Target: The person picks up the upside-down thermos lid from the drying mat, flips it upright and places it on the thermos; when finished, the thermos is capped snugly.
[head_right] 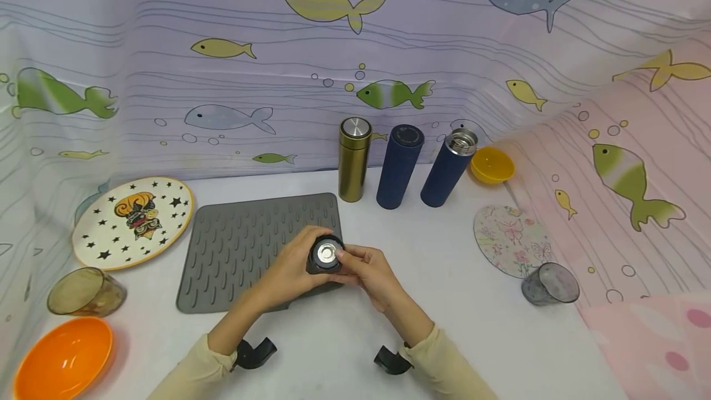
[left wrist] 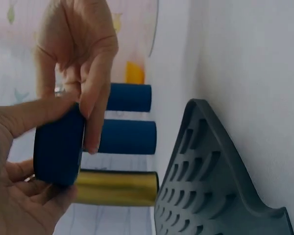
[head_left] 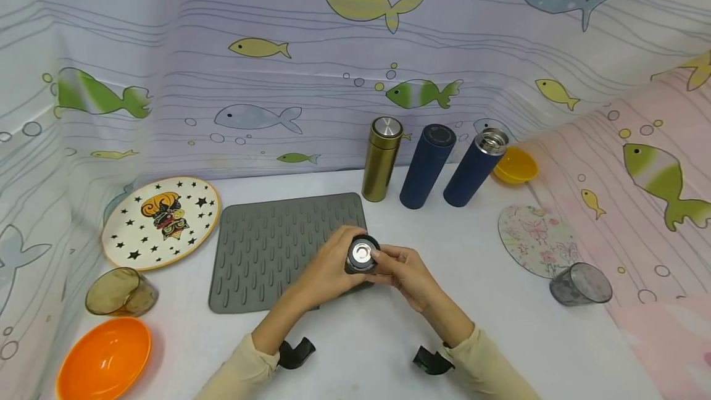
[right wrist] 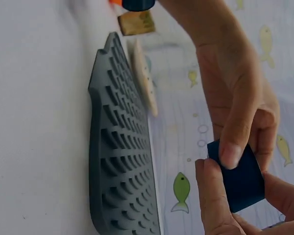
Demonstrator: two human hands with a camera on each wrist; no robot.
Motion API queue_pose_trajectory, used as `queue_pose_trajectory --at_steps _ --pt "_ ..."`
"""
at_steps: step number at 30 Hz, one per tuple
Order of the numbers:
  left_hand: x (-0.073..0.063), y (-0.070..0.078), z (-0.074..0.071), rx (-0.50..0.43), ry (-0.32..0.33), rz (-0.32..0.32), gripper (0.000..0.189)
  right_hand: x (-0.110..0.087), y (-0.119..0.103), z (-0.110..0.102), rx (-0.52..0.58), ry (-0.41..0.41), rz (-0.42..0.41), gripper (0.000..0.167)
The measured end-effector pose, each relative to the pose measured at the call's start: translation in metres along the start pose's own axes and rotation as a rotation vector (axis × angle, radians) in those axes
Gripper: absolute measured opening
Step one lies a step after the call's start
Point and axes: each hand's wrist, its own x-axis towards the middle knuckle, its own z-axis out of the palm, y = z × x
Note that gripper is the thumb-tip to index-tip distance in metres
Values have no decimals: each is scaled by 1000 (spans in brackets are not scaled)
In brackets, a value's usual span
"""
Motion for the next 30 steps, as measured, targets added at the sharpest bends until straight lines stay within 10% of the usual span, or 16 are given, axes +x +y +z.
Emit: queue_pose_trajectory --at_steps 5,13,19,30 --pt "-2 -1 -10 -226 -35 -132 80 -6 1 2 -172 117 -173 43" --pt "-1 -5 -24 -429 -150 -169 70 -14 9 1 -1036 245 -989 40" --pt "-2 -1 -14 -361 -183 -73 81 -10 8 -4 -1373 224 -1446 27" --pt "-1 3 1 -266 -77 14 76 -8 10 -12 -1434 177 -1625 23"
